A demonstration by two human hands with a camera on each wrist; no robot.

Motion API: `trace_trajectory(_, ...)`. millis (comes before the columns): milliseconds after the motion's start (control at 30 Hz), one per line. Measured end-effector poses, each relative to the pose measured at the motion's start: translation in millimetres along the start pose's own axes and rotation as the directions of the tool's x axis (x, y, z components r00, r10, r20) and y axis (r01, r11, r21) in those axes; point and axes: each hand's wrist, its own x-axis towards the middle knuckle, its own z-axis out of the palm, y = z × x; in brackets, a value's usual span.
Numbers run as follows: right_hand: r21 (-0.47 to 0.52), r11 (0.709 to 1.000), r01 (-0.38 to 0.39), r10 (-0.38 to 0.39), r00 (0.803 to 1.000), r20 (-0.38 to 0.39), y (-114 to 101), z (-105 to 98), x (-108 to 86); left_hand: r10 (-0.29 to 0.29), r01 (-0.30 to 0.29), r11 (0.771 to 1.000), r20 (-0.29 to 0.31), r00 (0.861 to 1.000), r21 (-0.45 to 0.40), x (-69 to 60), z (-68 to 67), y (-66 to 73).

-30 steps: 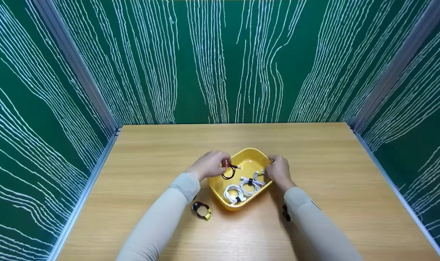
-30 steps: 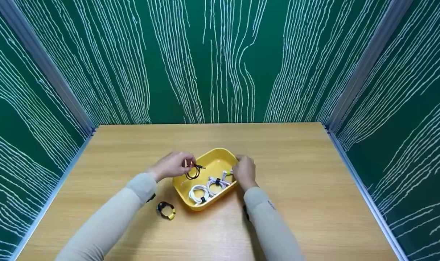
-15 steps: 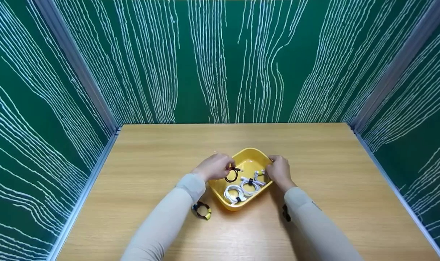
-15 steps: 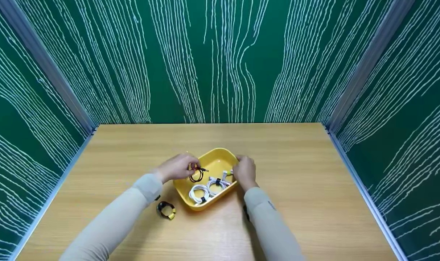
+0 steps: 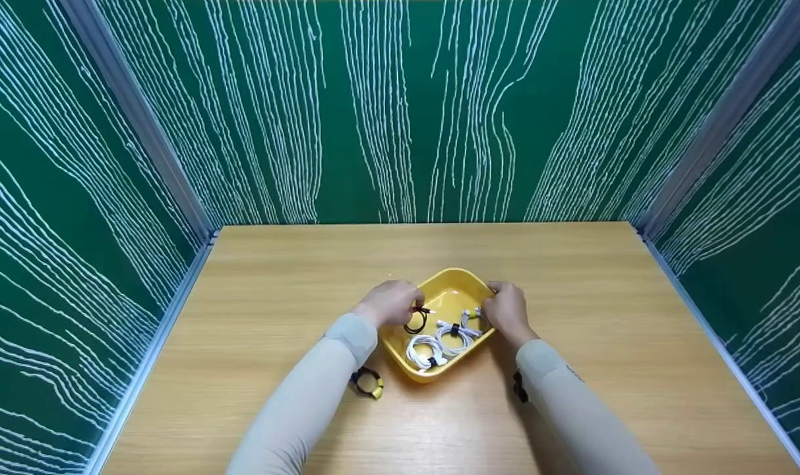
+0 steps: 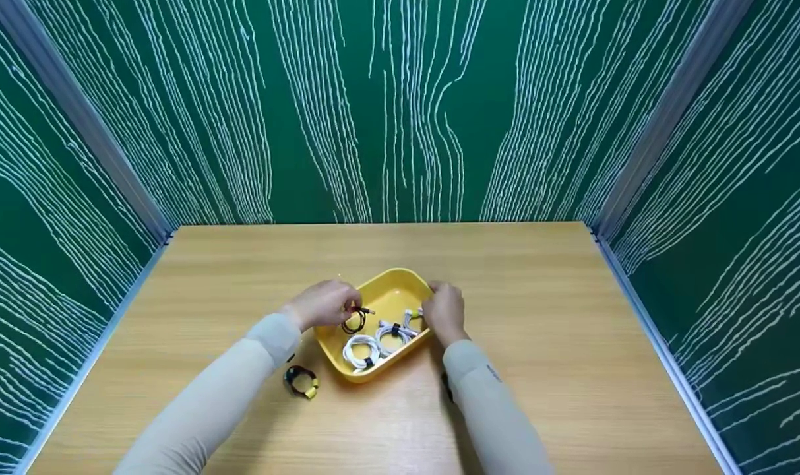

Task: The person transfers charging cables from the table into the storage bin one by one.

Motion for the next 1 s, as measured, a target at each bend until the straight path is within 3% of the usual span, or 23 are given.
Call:
trace_trajectory(267, 0.007, 1.0, -0.003, 0.003, 1.0, 0.002, -2, 0, -0.3, -0.007, 0.004, 0.997, 0.041, 0.999, 0.071, 6.2, 3.1, 1.2)
trace_trajectory(533, 0.007, 1.0, 0.01, -0.01, 1.0, -0.001, -1, 2, 0.3, -0.023, 0.018, 0.997, 0.061, 0.998, 0.072, 7.4, 11.5, 2.2)
trace_trajectory(800, -0.01, 1.0, 0.019, -0.019, 1.0, -0.012, -2, 1, 0.1, -0.059, 0.058, 0.998, 0.102, 0.993, 0.011, 6.8, 13.1, 1.8)
trace_trajectory(1000, -0.029, 0.999, -0.018, 0.019, 1.0, 0.002, -1, 0, 0.6, -0.08, 0.094, 0.992, 0.158, 0.984, -0.08, 4.5, 7.5, 2.6)
